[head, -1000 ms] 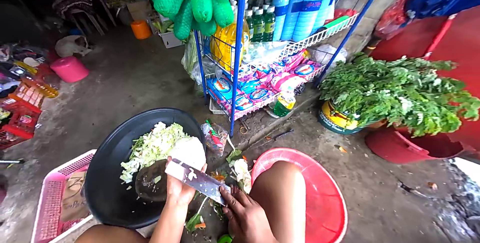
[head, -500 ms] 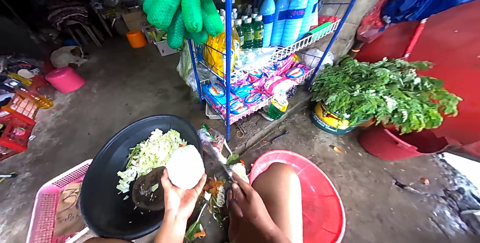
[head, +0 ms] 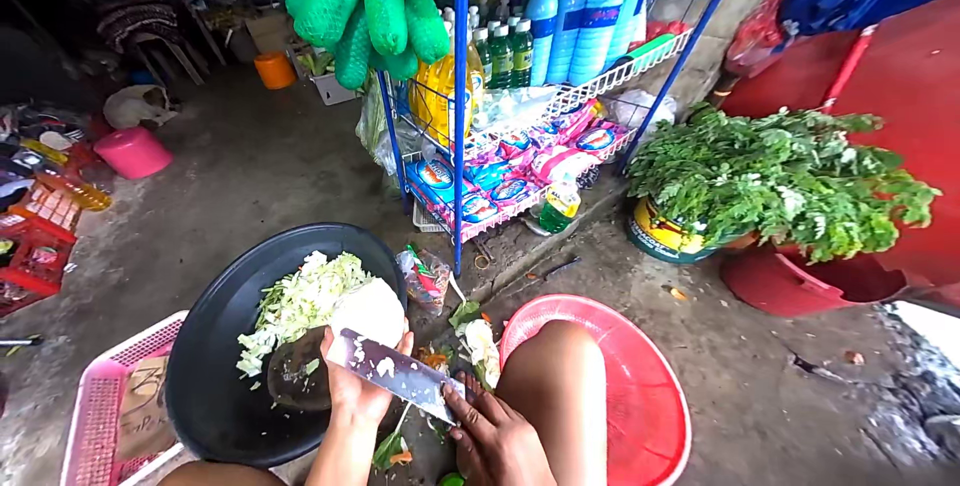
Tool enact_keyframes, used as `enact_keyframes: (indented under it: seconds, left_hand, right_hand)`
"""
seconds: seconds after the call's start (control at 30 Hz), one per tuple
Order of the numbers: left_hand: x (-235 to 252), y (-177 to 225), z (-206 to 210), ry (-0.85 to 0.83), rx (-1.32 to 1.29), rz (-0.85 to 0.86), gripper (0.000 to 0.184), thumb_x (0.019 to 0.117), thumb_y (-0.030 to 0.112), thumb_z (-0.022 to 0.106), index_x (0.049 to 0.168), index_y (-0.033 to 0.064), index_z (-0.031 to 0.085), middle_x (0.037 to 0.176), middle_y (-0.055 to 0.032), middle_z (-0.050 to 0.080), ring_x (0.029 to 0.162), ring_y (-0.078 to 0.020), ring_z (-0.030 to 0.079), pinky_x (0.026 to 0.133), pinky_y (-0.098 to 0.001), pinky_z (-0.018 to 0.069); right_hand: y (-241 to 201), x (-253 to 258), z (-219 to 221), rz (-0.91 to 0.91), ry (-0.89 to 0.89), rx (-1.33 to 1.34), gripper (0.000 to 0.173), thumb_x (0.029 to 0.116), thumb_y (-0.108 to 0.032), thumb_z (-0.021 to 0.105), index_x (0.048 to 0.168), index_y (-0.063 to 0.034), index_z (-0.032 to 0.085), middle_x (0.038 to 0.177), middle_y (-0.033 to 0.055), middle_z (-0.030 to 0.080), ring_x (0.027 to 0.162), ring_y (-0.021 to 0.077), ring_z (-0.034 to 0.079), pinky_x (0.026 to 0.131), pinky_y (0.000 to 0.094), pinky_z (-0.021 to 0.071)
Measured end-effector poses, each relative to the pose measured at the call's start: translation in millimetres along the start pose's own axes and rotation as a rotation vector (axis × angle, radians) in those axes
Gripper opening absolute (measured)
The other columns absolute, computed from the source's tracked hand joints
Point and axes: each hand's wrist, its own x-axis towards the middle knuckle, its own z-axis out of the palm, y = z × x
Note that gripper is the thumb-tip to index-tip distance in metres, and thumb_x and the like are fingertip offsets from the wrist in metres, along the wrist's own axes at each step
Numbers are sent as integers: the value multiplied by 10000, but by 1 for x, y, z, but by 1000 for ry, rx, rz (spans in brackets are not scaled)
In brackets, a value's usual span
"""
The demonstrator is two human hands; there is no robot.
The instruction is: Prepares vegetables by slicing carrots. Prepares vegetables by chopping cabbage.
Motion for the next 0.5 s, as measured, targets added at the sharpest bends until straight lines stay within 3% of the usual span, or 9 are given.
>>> enact_keyframes:
  seconds: [0.17, 0.27, 0.4, 0.5]
  left_hand:
    - [-6, -8, 0, -16, 33, 82, 874, 942, 835, 218, 1442, 161, 464, 1327, -196, 626, 1179, -388, 644, 934, -574, 564]
    - [-9, -9, 1, 65, 127, 72, 798, 960, 798, 199, 1392, 200, 503, 1267, -191, 659, 1089, -389, 681, 775, -566, 592]
    - [-9, 2, -6, 54, 145, 28, 810, 928, 820, 265, 1364, 190, 531, 1256, -211, 661, 1065, -412, 688, 758, -581, 594]
    - [-10, 12, -8, 83, 156, -1, 850, 913, 851, 272, 1358, 173, 527, 1194, -219, 667, 961, -392, 710, 715, -524, 617]
  right_hand:
    - [8, 25, 15, -46, 96, -56, 429, 1068, -500, 446, 1435, -364, 623, 936, 59, 690, 784, 215, 681, 633, 403, 580]
    - [5, 54, 13, -92, 94, 7, 436, 1070, -492, 448, 1434, -335, 630, 932, 58, 687, 758, 217, 679, 589, 400, 578]
    - [7, 57, 1, -109, 59, 55, 433, 1070, -469, 455, 1438, -321, 629, 948, 59, 696, 771, 204, 688, 605, 393, 587]
    - [24, 40, -2, -43, 50, 81, 439, 1070, -464, 455, 1441, -307, 630, 972, 55, 710, 777, 185, 687, 625, 389, 591]
